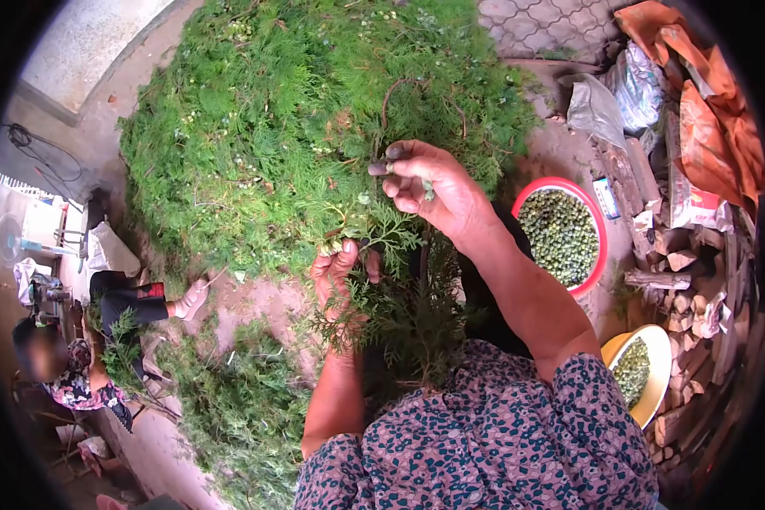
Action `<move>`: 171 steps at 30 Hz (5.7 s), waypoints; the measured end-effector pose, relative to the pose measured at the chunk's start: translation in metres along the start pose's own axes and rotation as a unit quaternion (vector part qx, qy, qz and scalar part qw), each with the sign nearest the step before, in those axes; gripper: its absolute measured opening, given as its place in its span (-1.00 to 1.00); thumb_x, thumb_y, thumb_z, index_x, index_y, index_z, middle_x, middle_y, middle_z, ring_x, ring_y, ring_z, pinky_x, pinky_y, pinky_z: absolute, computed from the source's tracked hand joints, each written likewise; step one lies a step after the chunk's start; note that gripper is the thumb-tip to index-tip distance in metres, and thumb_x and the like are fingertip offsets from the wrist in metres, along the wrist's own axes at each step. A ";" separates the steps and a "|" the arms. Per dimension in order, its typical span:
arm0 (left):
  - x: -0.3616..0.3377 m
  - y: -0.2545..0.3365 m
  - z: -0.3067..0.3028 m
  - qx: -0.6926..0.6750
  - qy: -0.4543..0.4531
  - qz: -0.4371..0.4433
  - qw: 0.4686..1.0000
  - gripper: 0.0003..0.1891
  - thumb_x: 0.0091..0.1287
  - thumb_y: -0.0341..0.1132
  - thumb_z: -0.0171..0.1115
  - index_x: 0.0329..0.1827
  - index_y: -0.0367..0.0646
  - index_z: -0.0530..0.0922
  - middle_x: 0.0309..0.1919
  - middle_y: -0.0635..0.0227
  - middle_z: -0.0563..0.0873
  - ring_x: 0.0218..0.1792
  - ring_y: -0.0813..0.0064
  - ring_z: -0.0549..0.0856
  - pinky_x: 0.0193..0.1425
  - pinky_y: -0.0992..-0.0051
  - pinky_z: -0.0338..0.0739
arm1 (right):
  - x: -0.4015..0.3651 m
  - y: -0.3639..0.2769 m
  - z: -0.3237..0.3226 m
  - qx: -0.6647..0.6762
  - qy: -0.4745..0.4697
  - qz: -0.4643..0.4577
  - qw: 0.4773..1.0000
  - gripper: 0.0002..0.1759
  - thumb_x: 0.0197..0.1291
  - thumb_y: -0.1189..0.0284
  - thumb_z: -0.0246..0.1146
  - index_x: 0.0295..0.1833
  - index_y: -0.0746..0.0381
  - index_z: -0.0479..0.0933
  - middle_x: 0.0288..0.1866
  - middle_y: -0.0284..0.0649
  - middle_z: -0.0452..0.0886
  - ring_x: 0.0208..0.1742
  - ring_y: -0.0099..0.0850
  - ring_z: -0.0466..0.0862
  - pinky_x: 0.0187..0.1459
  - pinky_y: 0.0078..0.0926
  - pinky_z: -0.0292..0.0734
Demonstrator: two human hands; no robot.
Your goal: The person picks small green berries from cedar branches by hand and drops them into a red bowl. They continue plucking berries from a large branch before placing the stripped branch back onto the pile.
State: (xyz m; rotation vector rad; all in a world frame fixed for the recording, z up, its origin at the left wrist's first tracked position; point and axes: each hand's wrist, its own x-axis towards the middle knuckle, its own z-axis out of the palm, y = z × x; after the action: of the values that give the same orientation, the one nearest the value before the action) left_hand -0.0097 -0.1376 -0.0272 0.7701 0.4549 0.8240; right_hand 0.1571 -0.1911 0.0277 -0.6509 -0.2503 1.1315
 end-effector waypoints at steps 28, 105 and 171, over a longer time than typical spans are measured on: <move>0.000 -0.004 0.005 0.036 -0.021 0.045 0.998 -0.91 0.26 -0.40 0.13 -0.40 -0.20 0.51 -0.62 0.41 0.56 -0.69 0.63 0.47 -0.65 0.65 0.30 | -0.046 0.029 0.016 -0.453 -0.039 -0.149 0.878 -0.87 0.07 0.52 0.25 -0.26 0.34 0.52 -0.56 -0.38 0.47 -0.64 -0.70 0.40 -0.65 -0.71 0.24; -0.004 -0.011 0.050 0.492 0.011 0.153 0.857 -0.70 0.23 -0.31 0.21 -0.09 -0.40 0.54 -0.39 0.10 0.68 -0.39 0.62 0.57 -0.24 0.59 0.48 | -0.055 0.022 -0.012 -0.319 0.046 -0.141 0.936 -0.77 0.11 0.49 0.24 -0.12 0.30 0.42 -0.33 -0.39 0.44 -0.59 -0.74 0.34 -0.61 -0.81 0.19; 0.026 -0.001 -0.022 0.398 0.080 -0.099 0.909 -0.75 -0.07 -0.41 0.39 -0.35 -0.36 0.59 -0.50 0.29 0.66 -0.51 0.58 0.56 -0.41 0.57 0.45 | -0.197 -0.057 -0.377 -0.773 0.470 -0.171 0.390 -0.30 -0.11 0.25 0.39 0.11 0.44 0.34 -0.04 0.08 0.48 0.00 -0.14 0.50 0.02 -0.31 0.41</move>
State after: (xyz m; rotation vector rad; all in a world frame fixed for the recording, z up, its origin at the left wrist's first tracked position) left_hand -0.0078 -0.1083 -0.0442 1.3842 1.0328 0.4924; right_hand 0.3057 -0.5165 -0.2098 -2.6388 -0.3687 -0.4469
